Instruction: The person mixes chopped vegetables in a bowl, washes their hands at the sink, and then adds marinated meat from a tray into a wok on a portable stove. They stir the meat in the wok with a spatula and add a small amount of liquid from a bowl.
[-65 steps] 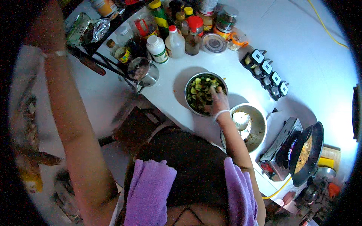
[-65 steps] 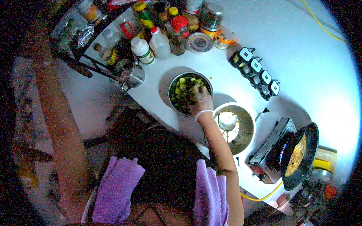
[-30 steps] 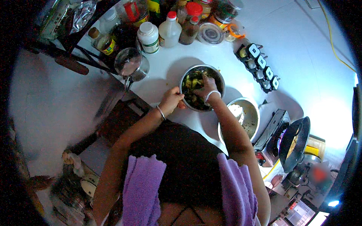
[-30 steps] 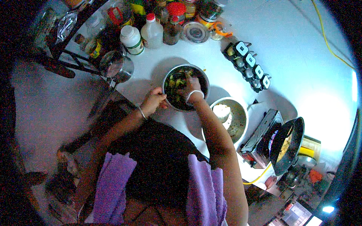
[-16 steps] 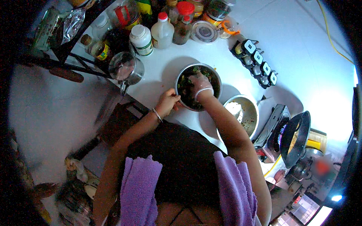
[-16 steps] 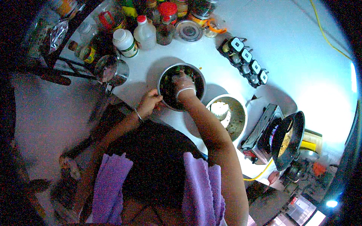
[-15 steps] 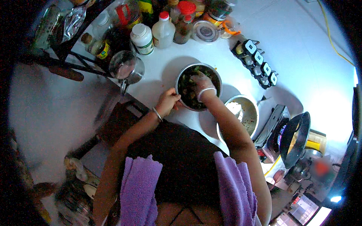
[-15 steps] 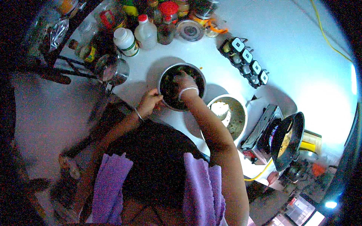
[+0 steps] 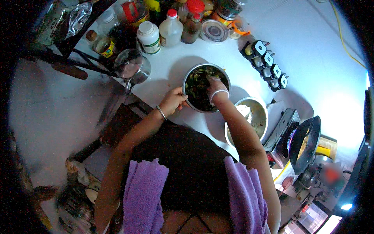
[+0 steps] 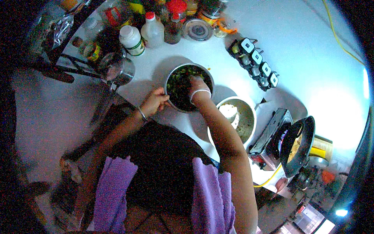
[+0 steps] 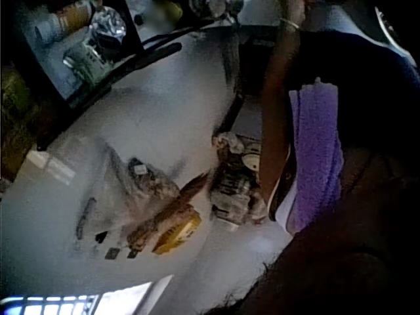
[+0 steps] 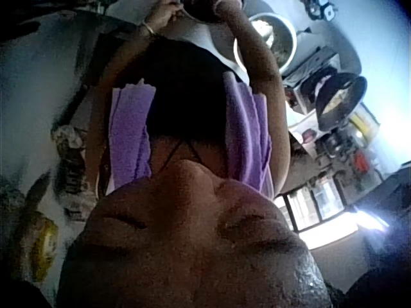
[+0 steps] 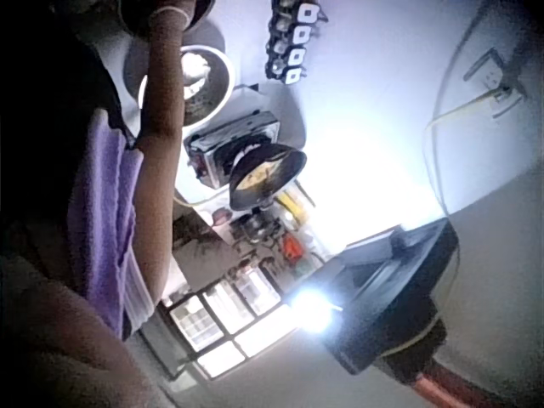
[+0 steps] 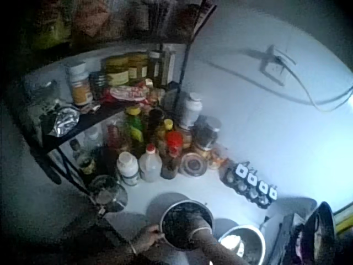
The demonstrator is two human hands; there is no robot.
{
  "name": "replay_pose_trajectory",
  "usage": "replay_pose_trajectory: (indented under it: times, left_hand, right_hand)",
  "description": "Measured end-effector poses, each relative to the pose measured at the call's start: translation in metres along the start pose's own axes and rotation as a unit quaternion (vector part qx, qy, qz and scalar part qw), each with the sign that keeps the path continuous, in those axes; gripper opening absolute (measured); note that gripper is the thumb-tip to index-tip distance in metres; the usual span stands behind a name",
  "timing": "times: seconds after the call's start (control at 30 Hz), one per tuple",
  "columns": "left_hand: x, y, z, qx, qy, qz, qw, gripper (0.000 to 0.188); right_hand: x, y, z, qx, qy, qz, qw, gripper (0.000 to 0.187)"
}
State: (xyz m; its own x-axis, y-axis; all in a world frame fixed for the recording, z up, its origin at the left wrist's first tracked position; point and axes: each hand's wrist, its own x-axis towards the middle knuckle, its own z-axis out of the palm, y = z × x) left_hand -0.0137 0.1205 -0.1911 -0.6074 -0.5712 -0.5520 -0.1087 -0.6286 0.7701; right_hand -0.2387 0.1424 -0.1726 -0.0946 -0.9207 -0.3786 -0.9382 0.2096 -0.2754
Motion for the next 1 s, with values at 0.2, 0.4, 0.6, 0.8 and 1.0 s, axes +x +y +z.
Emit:
replay_pose_trajectory:
  times: [0.2, 0.4, 0.6, 0.8, 1.0]
  left_hand:
    - [-0.011, 0.014, 0.011, -0.053, 0.02, -0.021, 0.998, 0.007]
    - [-0.013, 0.007, 0.012, -0.051, 0.038, -0.004, 0.998, 0.009]
    - [-0.005, -0.011, 0.013, -0.086, 0.025, 0.032, 0.995, 0.012]
    - [-0.008, -0.003, 0.013, -0.08, 0.04, 0.021, 0.996, 0.008]
    - [-0.009, -0.013, 0.003, -0.022, 0.057, 0.024, 0.998, 0.005]
  right_hand:
    - [-0.016, -0.082, -0.013, -0.058, 0.015, 0.024, 0.998, 0.082]
    - [-0.039, -0.052, -0.011, -0.192, -0.039, -0.025, 0.98, 0.059]
    - [-0.029, -0.019, 0.002, 0.023, 0.03, 0.104, 0.994, 0.09]
    - [-0.031, -0.039, 0.009, 0.034, 0.079, -0.064, 0.994, 0.085]
    - [-0.034, -0.072, -0.004, -0.05, 0.024, 0.047, 0.997, 0.059]
